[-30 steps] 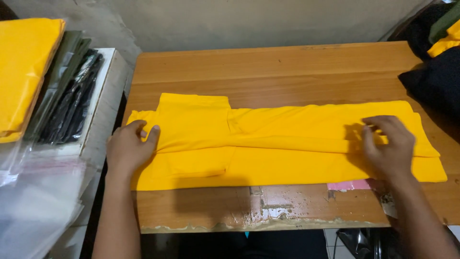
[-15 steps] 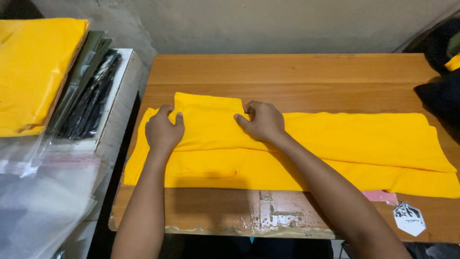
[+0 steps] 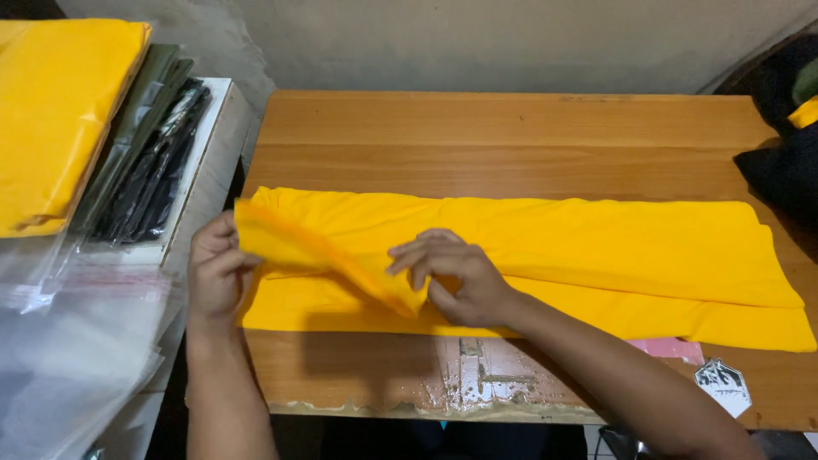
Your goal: The person folds a yellow t-shirt on a wooden table. They smooth the fabric, fold the sleeves inward, fold the bottom up, and then fold the shirt in half to create a compact rectangle.
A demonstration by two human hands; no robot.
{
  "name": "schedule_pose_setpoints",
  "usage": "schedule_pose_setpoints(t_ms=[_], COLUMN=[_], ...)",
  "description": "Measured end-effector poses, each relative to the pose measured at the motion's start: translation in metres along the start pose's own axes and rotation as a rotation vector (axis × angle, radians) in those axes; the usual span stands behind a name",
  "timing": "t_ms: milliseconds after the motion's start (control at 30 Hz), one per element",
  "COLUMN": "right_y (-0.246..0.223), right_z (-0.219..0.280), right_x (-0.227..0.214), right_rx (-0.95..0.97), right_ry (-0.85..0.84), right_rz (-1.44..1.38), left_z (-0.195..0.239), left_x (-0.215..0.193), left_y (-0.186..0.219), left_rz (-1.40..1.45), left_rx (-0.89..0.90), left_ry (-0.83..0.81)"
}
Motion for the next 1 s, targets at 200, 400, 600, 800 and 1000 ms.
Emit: schedule_pose_setpoints(t_ms=[200, 400, 600, 800, 1000], right_y=[-0.049, -0.021, 0.041, 0.077, 0.086], right_z=[0.042, 0.07, 0.189, 0.283, 0.264], right_x=[0.027, -0.048, -0.288, -0.425, -0.423], right_rx=[-0.112, 0.05, 0.615, 1.086, 0.999], right_ry=[-0.338, -0.101, 0.674, 0.691, 0.394], right_rz=[-0.02, 0.302, 0.899, 1.079, 0.872], left_z=[0.025, 0.007, -0.015, -0.059, -0.07], left_x=[0.08, 0.056, 0.059, 0.021, 0.014], left_y=[0.032, 0.009, 0.04, 0.003, 0.008], left_rz=[0.111, -0.619, -1.259, -1.402, -1.272], left_rx=[-0.296, -0.287, 0.116, -0.139, -0.318], left_ry=[-0.488, -0.031, 0.123, 0.01, -0.017])
Point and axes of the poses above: each hand's wrist, its own z-axis away from the middle knuckle, its own x-axis out of the palm, y = z × x, the point moved 9 cm from there along -z, towards the middle knuckle
